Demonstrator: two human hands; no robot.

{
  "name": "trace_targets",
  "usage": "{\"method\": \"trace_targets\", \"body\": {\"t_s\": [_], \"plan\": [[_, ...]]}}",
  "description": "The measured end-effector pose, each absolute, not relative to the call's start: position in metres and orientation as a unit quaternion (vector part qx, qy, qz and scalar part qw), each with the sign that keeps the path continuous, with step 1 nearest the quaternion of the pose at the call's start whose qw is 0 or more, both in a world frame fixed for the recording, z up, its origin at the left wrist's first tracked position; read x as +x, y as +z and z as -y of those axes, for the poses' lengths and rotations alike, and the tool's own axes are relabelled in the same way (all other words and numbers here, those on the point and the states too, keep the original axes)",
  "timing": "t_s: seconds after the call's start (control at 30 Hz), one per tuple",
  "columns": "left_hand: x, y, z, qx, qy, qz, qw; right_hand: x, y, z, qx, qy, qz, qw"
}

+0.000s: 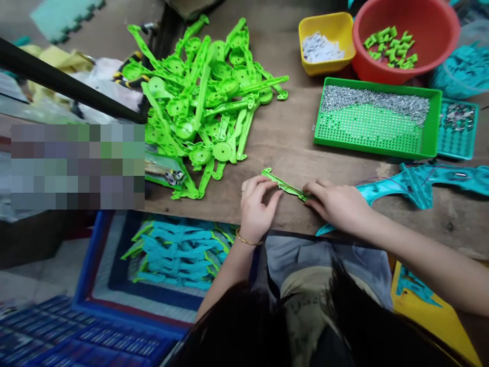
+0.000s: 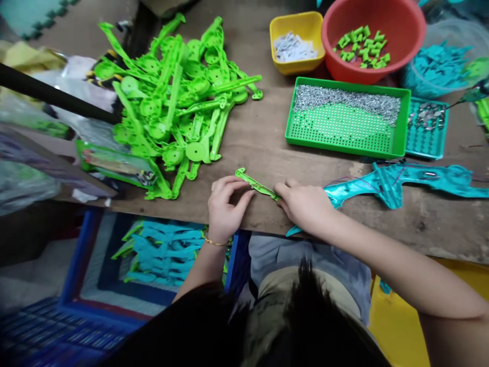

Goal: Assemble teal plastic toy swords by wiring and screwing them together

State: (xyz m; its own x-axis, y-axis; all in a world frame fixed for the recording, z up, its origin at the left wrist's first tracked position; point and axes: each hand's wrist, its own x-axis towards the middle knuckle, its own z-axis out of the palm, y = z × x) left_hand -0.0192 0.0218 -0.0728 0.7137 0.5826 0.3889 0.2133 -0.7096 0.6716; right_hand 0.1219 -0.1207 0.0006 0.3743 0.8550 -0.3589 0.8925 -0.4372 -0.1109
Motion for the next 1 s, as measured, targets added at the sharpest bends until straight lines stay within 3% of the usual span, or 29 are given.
{"method": "trace_targets", "body": {"t_s": [0.73, 1.0], "plan": [[-0.008, -0.072, -0.041, 0.908, 0.180, -0.195, 0.325, 0.127, -0.012, 0.123, 0.813, -0.185, -0.551, 0.040], [-0.008, -0.069, -0.037, 0.893, 0.207, -0.165, 0.363, 0.126, -0.014, 0.123, 0.812, -0.185, -0.553, 0.026]]}}
